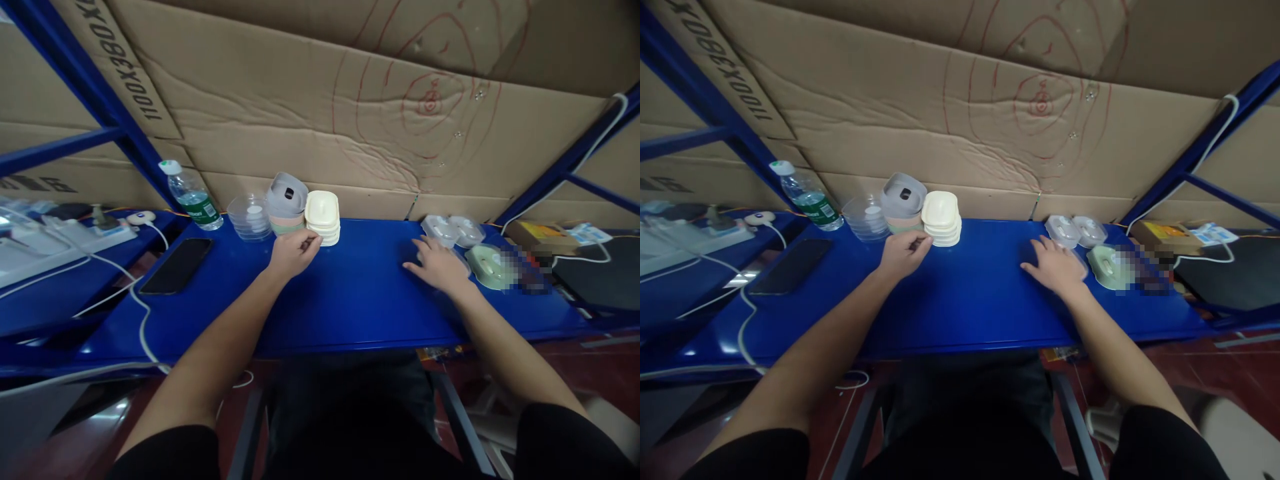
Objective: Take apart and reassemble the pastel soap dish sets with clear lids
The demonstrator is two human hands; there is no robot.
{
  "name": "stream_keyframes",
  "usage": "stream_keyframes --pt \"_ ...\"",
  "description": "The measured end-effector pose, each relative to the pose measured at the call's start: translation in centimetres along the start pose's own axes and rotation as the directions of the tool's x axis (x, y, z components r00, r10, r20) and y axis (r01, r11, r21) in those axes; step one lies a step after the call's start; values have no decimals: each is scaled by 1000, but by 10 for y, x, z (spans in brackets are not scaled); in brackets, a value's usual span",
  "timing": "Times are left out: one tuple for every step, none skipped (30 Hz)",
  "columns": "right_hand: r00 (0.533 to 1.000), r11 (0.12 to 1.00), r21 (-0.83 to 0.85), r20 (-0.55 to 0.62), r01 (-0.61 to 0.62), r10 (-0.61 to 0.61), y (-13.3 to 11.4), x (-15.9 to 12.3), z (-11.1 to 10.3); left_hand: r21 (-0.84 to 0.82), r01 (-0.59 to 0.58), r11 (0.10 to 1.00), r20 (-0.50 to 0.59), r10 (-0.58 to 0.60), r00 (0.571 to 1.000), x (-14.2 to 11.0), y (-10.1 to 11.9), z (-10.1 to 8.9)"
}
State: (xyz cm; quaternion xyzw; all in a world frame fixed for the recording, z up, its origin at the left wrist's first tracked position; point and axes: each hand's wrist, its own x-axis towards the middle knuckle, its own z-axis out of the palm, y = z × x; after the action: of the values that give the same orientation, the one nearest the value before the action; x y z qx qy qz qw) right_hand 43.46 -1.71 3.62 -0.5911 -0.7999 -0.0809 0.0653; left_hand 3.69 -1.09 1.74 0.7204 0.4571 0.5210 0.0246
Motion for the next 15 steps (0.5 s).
stream_keyframes --pt "996 995 48 -26 88 -87 -10 0 -1 8 2 1000 12 -2 1000 0 0 0" --pt "986 983 81 -39 167 -165 -19 1 -1 18 3 1000 24 -3 1000 -1 0 1" --pt "978 974 93 -45 207 -204 -27 4 -2 27 1 1000 38 -2 999 -1 -1 1" --pt "977 972 99 -38 214 -211 -34 7 -3 34 0 999 54 -2 999 -2 -2 1" --pt "979 973 105 -18 206 -205 -39 12 -3 36 -2 999 74 0 997 -2 -3 2" --pt "980 974 111 3 199 -200 -44 17 -3 31 -7 999 97 4 995 -3 -4 2" --pt "977 970 125 21 207 -211 -49 22 -3 20 -18 1000 125 15 992 -3 -4 2" --pt "969 960 147 33 239 -246 -55 26 -3 2 -34 999 157 33 987 -4 -4 3" --pt "953 940 174 33 292 -302 -62 30 -3 -19 -56 998 194 59 979 -4 -3 3" --pt "929 911 205 20 357 -369 -70 33 -2 -43 -81 996 234 89 968 -4 -1 4" --pt "901 875 238 -1 422 -434 -79 36 -2 -67 -104 992 280 119 953 -5 2 4" --pt "873 836 275 -29 475 -487 -88 37 -2 -87 -121 989 330 143 933 -5 5 5" --pt "850 798 313 -66 515 -523 -97 38 -1 -101 -134 986 385 163 908 -6 9 6" --pt "835 766 350 -107 540 -540 -104 38 -1 -109 -142 984 437 176 882 -7 13 7" --pt "829 741 383 -147 551 -540 -110 38 0 -112 -148 983 479 184 858 -8 17 8"
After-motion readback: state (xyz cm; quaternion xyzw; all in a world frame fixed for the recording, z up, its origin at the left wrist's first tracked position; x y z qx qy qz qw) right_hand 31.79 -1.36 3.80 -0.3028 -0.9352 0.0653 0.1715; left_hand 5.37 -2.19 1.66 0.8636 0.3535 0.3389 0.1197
